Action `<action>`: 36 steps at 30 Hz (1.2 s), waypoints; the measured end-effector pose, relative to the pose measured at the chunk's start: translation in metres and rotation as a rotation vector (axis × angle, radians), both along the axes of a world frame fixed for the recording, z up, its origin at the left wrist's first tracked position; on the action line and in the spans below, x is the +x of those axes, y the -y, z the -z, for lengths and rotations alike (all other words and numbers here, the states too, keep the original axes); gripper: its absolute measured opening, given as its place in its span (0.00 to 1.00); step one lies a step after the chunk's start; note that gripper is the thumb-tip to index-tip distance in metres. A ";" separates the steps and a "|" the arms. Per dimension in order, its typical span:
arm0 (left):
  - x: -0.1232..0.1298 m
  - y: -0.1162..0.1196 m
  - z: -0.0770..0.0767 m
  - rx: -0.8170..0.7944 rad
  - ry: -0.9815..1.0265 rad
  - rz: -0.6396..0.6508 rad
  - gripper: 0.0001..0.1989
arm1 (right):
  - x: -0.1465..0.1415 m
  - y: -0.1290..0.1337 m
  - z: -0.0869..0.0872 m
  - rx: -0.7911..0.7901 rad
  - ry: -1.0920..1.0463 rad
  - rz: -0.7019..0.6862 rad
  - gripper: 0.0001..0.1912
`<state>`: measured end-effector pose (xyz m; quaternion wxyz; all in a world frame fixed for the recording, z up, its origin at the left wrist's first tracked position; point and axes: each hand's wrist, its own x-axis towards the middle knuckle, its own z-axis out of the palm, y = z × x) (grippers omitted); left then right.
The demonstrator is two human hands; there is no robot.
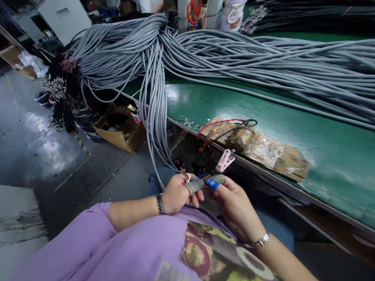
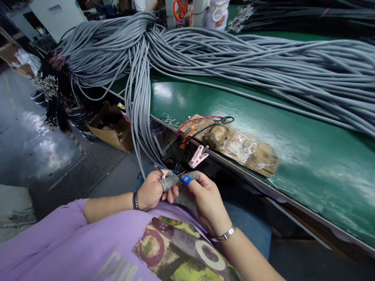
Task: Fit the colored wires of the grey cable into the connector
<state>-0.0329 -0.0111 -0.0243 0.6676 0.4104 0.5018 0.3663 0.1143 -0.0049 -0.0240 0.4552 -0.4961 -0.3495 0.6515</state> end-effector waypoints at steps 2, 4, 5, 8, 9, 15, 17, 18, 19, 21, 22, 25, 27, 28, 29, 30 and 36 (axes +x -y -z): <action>0.001 0.000 0.000 -0.006 0.006 -0.018 0.20 | -0.001 0.001 0.000 -0.001 -0.009 0.018 0.15; 0.001 -0.001 0.001 -0.009 0.007 -0.024 0.20 | 0.000 0.002 0.001 0.016 -0.008 0.008 0.14; 0.000 -0.001 0.001 -0.010 0.009 -0.025 0.19 | 0.000 0.002 0.002 0.024 -0.016 0.005 0.14; -0.002 -0.001 -0.002 -0.022 0.025 -0.037 0.19 | 0.005 0.000 0.006 -0.023 -0.137 0.060 0.15; -0.003 0.000 -0.004 -0.027 0.036 -0.039 0.19 | 0.007 -0.002 0.008 -0.058 -0.193 0.093 0.17; -0.003 -0.001 -0.021 -0.052 0.101 0.032 0.19 | 0.019 -0.022 0.000 -0.180 -0.364 -0.013 0.23; 0.000 -0.003 -0.028 -0.071 0.120 0.090 0.21 | 0.020 -0.027 -0.008 -0.157 -0.382 -0.096 0.23; 0.001 -0.004 -0.031 -0.081 0.133 0.115 0.21 | 0.020 -0.029 -0.011 -0.123 -0.367 -0.119 0.23; 0.003 -0.006 -0.033 -0.090 0.146 0.132 0.22 | 0.019 -0.031 -0.012 -0.076 -0.328 -0.123 0.24; 0.006 -0.010 -0.038 -0.103 0.172 0.145 0.22 | 0.017 -0.033 -0.013 0.032 -0.199 -0.058 0.24; 0.007 -0.012 -0.039 -0.106 0.181 0.147 0.22 | 0.016 -0.034 -0.012 0.073 -0.136 -0.003 0.25; 0.011 -0.017 -0.040 -0.112 0.192 0.157 0.22 | 0.012 -0.037 -0.009 0.100 -0.089 0.089 0.28; 0.012 -0.018 -0.038 -0.121 0.186 0.169 0.23 | 0.010 -0.039 -0.009 0.045 -0.182 0.032 0.29; 0.013 -0.018 -0.037 -0.126 0.180 0.174 0.23 | 0.008 -0.040 -0.010 0.005 -0.236 -0.004 0.30; 0.014 -0.019 -0.037 -0.129 0.173 0.175 0.23 | 0.007 -0.041 -0.010 -0.036 -0.285 -0.027 0.30; 0.014 -0.019 -0.036 -0.132 0.165 0.174 0.23 | 0.006 -0.042 -0.011 -0.069 -0.324 -0.034 0.29; 0.016 -0.019 -0.033 -0.141 0.159 0.164 0.23 | 0.003 -0.044 -0.014 -0.094 -0.405 0.045 0.26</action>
